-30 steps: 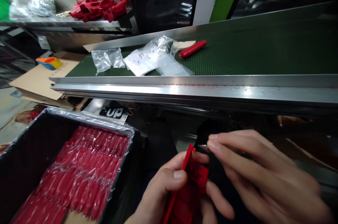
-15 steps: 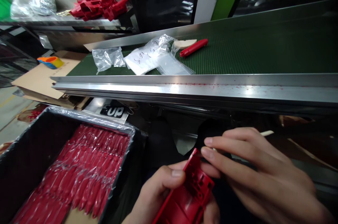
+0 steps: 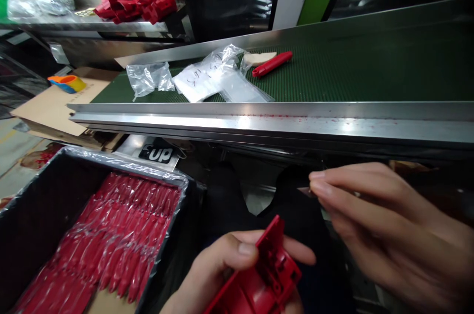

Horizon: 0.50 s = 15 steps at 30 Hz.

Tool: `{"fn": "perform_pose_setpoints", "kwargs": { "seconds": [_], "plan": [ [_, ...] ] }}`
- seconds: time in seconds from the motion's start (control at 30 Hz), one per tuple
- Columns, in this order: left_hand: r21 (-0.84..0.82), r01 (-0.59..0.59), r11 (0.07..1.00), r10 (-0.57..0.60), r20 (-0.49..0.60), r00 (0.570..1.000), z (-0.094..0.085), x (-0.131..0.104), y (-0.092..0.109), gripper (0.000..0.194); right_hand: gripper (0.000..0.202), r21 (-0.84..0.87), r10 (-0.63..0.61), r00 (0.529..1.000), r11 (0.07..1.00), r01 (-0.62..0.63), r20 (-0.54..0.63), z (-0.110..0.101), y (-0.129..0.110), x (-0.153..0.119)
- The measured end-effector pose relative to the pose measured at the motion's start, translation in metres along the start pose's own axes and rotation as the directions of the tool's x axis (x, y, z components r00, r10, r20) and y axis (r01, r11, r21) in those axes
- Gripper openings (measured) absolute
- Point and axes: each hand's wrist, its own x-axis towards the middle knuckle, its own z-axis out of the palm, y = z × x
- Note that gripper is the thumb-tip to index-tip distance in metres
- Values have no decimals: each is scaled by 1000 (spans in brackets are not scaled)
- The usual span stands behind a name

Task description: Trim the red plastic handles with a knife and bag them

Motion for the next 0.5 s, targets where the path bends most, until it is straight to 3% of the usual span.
{"fn": "perform_pose_setpoints", "kwargs": {
  "seconds": [0.1, 0.33, 0.4, 0.5],
  "plan": [
    [-35, -34, 999, 36, 60, 998, -6, 2, -5, 51, 43, 74, 17, 999, 997, -19, 34, 3, -5, 2],
    [-76, -72, 994, 79, 90, 993, -6, 3, -9, 51, 38, 115, 87, 996, 990, -86, -8, 12, -8, -8],
    [-78, -125, 989, 129, 45, 991, -3, 5, -7, 48, 39, 90, 80, 997, 993, -80, 2, 11, -11, -12],
    [-45, -214, 976, 208, -108, 972, 2, 13, 3, 41, 45, 69, 62, 998, 996, -64, 34, 11, -23, -19]
  ]
}}
